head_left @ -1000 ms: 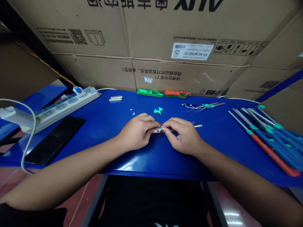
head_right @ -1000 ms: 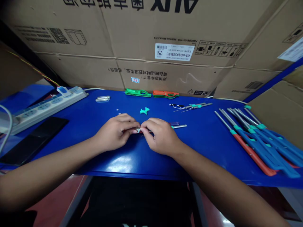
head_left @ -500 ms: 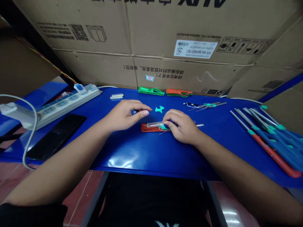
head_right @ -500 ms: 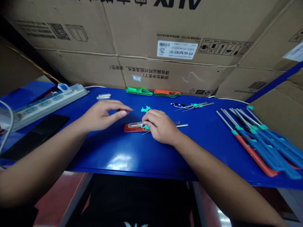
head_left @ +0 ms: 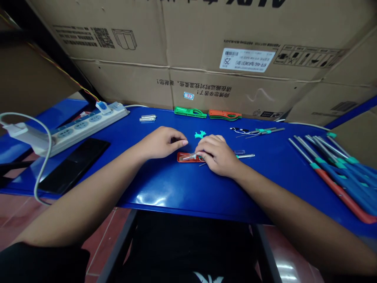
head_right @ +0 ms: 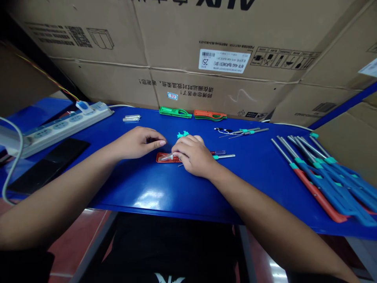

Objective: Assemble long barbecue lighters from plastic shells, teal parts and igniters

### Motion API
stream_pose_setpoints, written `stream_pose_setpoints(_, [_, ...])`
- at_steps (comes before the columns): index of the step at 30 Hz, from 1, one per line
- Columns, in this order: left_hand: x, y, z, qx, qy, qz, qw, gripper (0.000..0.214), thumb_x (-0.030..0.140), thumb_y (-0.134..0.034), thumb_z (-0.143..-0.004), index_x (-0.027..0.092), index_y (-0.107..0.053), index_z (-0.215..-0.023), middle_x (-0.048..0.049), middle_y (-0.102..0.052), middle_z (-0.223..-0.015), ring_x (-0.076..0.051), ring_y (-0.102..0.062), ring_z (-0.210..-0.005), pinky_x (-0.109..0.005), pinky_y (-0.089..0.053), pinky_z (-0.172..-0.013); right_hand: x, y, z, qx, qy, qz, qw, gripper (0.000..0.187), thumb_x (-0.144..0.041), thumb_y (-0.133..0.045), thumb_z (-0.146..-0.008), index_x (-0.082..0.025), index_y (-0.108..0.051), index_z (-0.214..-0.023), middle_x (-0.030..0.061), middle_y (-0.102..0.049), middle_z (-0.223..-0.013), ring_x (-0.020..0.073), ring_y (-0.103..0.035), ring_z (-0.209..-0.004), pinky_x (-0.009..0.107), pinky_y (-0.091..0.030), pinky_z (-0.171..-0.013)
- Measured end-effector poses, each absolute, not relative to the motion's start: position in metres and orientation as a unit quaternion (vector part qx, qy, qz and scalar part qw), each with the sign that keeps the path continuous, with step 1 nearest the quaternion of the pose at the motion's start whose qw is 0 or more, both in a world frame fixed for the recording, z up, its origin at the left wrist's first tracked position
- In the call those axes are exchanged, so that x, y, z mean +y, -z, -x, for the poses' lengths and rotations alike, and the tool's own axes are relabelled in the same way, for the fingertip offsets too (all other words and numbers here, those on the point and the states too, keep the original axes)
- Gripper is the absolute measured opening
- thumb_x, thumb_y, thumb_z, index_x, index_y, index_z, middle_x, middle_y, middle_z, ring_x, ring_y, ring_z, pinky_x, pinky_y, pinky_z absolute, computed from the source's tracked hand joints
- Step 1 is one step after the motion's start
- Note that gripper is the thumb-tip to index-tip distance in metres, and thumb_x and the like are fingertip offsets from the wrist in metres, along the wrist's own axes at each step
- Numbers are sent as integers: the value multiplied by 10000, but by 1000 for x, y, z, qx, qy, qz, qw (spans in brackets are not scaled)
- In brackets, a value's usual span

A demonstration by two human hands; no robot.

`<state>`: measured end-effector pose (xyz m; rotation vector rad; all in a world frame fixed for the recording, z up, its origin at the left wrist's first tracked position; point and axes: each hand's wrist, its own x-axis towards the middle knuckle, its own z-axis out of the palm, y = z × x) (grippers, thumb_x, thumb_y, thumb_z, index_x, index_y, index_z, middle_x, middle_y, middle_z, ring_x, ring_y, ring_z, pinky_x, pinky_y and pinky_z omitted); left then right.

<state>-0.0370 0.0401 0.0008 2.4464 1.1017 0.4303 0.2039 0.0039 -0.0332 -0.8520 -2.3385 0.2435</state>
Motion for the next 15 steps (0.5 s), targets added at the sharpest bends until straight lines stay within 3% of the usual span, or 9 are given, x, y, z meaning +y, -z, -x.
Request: stream_pose_setpoints(15, [38,19,21,356,-123,-882,284,281,444,-668,-868,190,-755,-949,-37,-728,-893,-147,-641,-775,-245,-444,-708,8,38,-208,-919,-22,332,214,138,-220,-534,-975,-224,-667,-937,53,-681,-1017,223,-538,-981,416,-305,-921])
